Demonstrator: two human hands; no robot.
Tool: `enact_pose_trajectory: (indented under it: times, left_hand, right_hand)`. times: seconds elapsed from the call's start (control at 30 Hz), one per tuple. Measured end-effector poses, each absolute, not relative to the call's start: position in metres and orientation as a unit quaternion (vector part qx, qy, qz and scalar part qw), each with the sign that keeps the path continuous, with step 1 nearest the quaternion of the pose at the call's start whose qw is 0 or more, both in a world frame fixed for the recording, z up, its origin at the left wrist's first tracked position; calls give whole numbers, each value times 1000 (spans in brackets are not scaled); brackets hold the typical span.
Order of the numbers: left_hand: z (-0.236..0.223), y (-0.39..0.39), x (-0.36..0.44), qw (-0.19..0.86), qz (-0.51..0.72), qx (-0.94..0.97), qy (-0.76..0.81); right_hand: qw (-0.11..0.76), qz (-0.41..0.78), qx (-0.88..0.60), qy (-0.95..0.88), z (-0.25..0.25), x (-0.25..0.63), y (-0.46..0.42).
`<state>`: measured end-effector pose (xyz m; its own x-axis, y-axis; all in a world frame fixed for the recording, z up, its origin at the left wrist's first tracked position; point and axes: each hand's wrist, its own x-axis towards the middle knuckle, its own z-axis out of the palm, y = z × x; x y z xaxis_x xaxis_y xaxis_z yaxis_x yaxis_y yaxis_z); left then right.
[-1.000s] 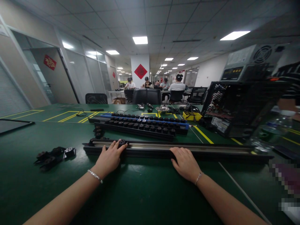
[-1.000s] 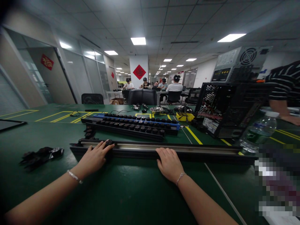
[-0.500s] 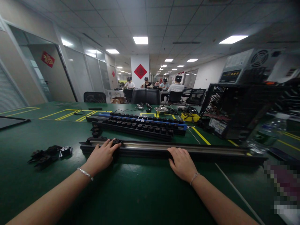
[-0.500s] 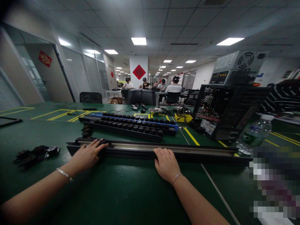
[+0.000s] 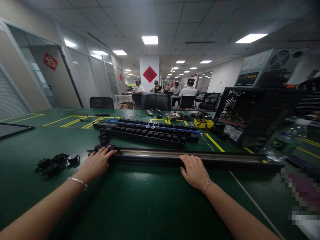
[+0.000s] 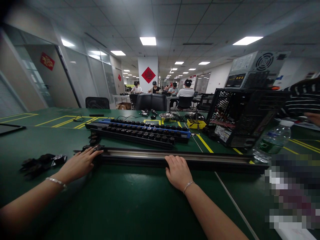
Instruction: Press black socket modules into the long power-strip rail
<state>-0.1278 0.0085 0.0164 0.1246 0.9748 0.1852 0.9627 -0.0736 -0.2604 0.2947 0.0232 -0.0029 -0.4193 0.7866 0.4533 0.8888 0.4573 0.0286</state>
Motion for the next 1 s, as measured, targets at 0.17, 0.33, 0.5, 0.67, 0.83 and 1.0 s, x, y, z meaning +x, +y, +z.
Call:
enact_pose_trajectory:
  times: [0.17, 0.33, 0.5, 0.67, 0.83, 1.0]
  left_hand:
    - [20, 4, -145, 166, 30, -721, -673]
    - [23, 2, -162, 148, 27, -703, -695]
    - [24, 1, -188, 135, 25, -685, -715]
    - [27, 0, -197, 130, 19, -682, -719]
    - [24, -4, -209, 145, 13, -645, -750]
    - [13, -3, -241, 126, 36, -594, -793]
  right_hand:
    - [198, -136, -503, -831, -3, 295, 23]
    - [212, -132, -501, -829, -4, 296, 25]
    - [215, -154, -494, -828, -4, 296, 28]
    - [201, -163, -502, -826, -4, 295, 30]
    - [193, -158, -502, -828, -3, 295, 29]
    - [192, -149, -515, -822, -2, 294, 31]
